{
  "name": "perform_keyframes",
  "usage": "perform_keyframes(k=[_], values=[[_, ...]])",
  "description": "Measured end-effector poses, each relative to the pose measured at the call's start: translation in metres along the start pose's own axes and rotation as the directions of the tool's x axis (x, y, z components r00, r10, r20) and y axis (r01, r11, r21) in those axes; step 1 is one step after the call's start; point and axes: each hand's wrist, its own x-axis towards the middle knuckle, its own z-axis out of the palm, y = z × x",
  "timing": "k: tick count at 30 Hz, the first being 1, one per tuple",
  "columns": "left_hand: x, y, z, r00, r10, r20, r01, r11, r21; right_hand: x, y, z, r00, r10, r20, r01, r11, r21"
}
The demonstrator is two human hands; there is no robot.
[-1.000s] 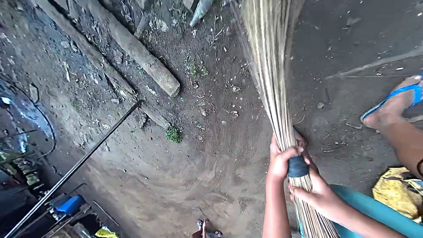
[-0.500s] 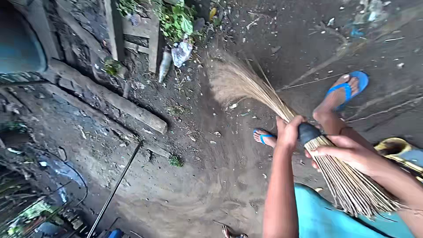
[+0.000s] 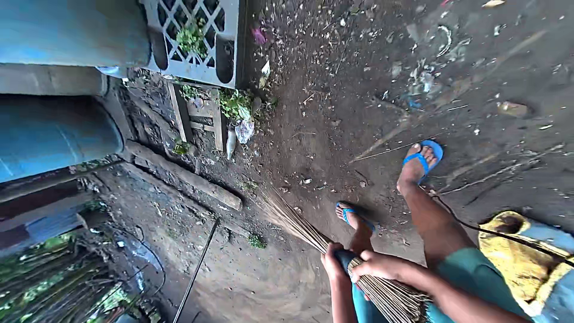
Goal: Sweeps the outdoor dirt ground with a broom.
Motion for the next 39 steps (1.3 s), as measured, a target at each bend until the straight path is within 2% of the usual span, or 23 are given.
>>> perform_keyframes(k=[3, 5, 7, 9, 11, 14, 15, 16, 17, 18, 19, 21, 23, 24, 26, 28, 30, 32, 33, 34, 35, 37, 39], values=[[0.008, 0.004, 0.045, 0.998, -0.04, 0.051, 0.04, 0.999, 0.005, -0.017, -0.036, -0.027, 0.998, 0.022, -0.061, -0.024, 0.999, -0.029], [0.003, 0.017, 0.106, 0.983, -0.002, 0.184, -0.011, 0.997, 0.073, -0.059, -0.049, -0.049, 0.968, -0.15, -0.199, 0.152, 0.988, -0.005], [-0.009, 0.04, 0.186, 0.904, 0.045, 0.424, -0.156, 0.96, 0.232, -0.1, -0.049, -0.079, 0.831, -0.399, -0.388, 0.436, 0.9, 0.008], [-0.027, 0.067, 0.266, 0.712, 0.006, 0.703, -0.311, 0.9, 0.307, -0.138, -0.058, -0.102, 0.606, -0.572, -0.553, 0.643, 0.761, -0.082], [-0.046, 0.078, 0.321, 0.483, -0.037, 0.875, -0.444, 0.851, 0.281, -0.165, -0.062, -0.108, 0.428, -0.632, -0.646, 0.726, 0.666, -0.17], [-0.071, 0.075, 0.364, 0.173, -0.071, 0.982, -0.455, 0.878, 0.144, -0.175, -0.083, -0.068, 0.1, -0.565, -0.819, 0.701, 0.624, -0.344], [-0.079, 0.089, 0.365, 0.098, -0.109, 0.989, -0.429, 0.892, 0.141, -0.171, -0.091, -0.055, 0.024, -0.552, -0.833, 0.661, 0.634, -0.401], [-0.086, 0.11, 0.35, 0.073, -0.138, 0.988, -0.427, 0.891, 0.156, -0.162, -0.091, -0.044, 0.006, -0.565, -0.825, 0.642, 0.635, -0.43], [-0.092, 0.132, 0.321, 0.1, -0.168, 0.981, -0.429, 0.882, 0.195, -0.152, -0.087, -0.03, 0.037, -0.593, -0.805, 0.619, 0.646, -0.448], [-0.091, 0.148, 0.284, 0.169, -0.161, 0.972, -0.388, 0.896, 0.216, -0.144, -0.081, -0.012, 0.111, -0.631, -0.768, 0.587, 0.665, -0.462], [-0.085, 0.153, 0.241, 0.266, -0.112, 0.957, -0.308, 0.931, 0.195, -0.135, -0.074, 0.008, 0.222, -0.661, -0.717, 0.546, 0.693, -0.47], [-0.061, 0.148, 0.153, 0.528, 0.043, 0.848, -0.142, 0.989, 0.038, -0.111, -0.071, 0.042, 0.504, -0.624, -0.597, 0.477, 0.778, -0.41], [-0.028, 0.138, 0.074, 0.794, 0.122, 0.595, -0.047, 0.989, -0.14, -0.073, -0.084, 0.068, 0.788, -0.443, -0.428, 0.346, 0.893, -0.288], [-0.013, 0.136, 0.039, 0.894, 0.108, 0.436, -0.019, 0.979, -0.202, -0.048, -0.094, 0.081, 0.886, -0.318, -0.337, 0.253, 0.941, -0.224], [0.025, 0.144, -0.019, 0.984, 0.045, 0.174, 0.004, 0.962, -0.274, 0.018, -0.117, 0.097, 0.985, -0.103, -0.138, 0.08, 0.984, -0.161], [0.063, 0.16, -0.055, 0.999, 0.007, 0.038, 0.004, 0.954, -0.299, 0.082, -0.14, 0.106, 1.0, 0.012, 0.002, -0.011, 0.982, -0.191], [0.091, 0.182, -0.073, 1.0, 0.009, -0.018, -0.014, 0.959, -0.282, 0.12, -0.158, 0.117, 0.998, 0.042, 0.041, -0.034, 0.981, -0.192], [0.108, 0.206, -0.067, 0.996, 0.013, 0.088, 0.007, 0.975, -0.22, 0.122, -0.168, 0.13, 0.996, -0.044, -0.077, 0.035, 0.994, -0.108], [0.111, 0.215, -0.058, 0.977, 0.011, 0.213, 0.025, 0.986, -0.162, 0.112, -0.165, 0.141, 0.968, -0.129, -0.217, 0.124, 0.992, -0.035], [0.11, 0.225, -0.047, 0.931, 0.006, 0.365, 0.033, 0.994, -0.101, 0.1, -0.159, 0.158, 0.894, -0.22, -0.389, 0.245, 0.97, 0.015], [0.107, 0.235, -0.034, 0.839, -0.008, 0.543, 0.043, 0.998, -0.053, 0.09, -0.154, 0.181, 0.767, -0.306, -0.564, 0.374, 0.928, 0.004], [0.092, 0.262, -0.006, 0.56, -0.023, 0.828, 0.047, 0.999, -0.004, 0.067, -0.157, 0.222, 0.523, -0.414, -0.745, 0.545, 0.835, -0.082], [0.06, 0.283, 0.0, 0.373, -0.043, 0.927, 0.041, 0.999, 0.03, 0.042, -0.154, 0.248, 0.491, -0.459, -0.74, 0.6, 0.795, -0.095]])
